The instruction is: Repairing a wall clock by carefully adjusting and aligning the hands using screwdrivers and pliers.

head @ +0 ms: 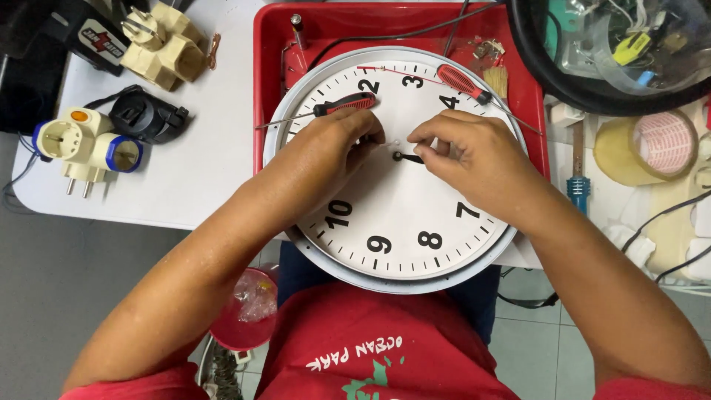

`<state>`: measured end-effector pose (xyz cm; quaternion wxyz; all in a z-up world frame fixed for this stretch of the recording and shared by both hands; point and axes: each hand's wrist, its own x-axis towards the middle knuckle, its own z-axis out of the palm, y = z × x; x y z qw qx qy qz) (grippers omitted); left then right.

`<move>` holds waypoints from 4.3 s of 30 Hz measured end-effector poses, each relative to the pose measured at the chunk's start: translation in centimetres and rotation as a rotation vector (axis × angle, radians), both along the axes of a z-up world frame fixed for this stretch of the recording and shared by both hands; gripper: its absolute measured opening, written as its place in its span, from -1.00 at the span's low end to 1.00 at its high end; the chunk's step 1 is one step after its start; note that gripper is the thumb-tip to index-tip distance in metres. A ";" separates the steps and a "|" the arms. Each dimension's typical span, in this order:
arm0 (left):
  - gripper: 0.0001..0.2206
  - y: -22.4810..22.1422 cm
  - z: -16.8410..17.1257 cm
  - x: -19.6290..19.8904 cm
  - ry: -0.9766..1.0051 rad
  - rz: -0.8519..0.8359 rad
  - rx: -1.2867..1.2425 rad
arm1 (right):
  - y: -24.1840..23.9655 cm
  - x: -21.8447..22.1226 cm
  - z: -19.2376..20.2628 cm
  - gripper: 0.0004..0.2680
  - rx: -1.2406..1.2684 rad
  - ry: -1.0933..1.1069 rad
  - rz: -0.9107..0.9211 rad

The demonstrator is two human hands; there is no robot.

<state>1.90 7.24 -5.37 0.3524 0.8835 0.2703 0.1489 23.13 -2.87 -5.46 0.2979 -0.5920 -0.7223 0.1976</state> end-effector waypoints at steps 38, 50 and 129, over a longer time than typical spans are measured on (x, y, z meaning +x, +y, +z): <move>-0.82 1.9 0.3 1.8 0.326 0.035 -0.208 | 2.1 0.1 -1.7 -0.95 0.158 -0.164 0.156; -0.80 1.8 0.5 2.1 0.311 -0.047 -0.191 | 2.7 0.1 -1.3 -0.95 0.089 -0.119 0.179; -0.89 0.0 -5.4 1.2 -0.016 0.016 0.116 | 0.9 -0.6 -1.2 -0.92 -0.191 -0.065 0.054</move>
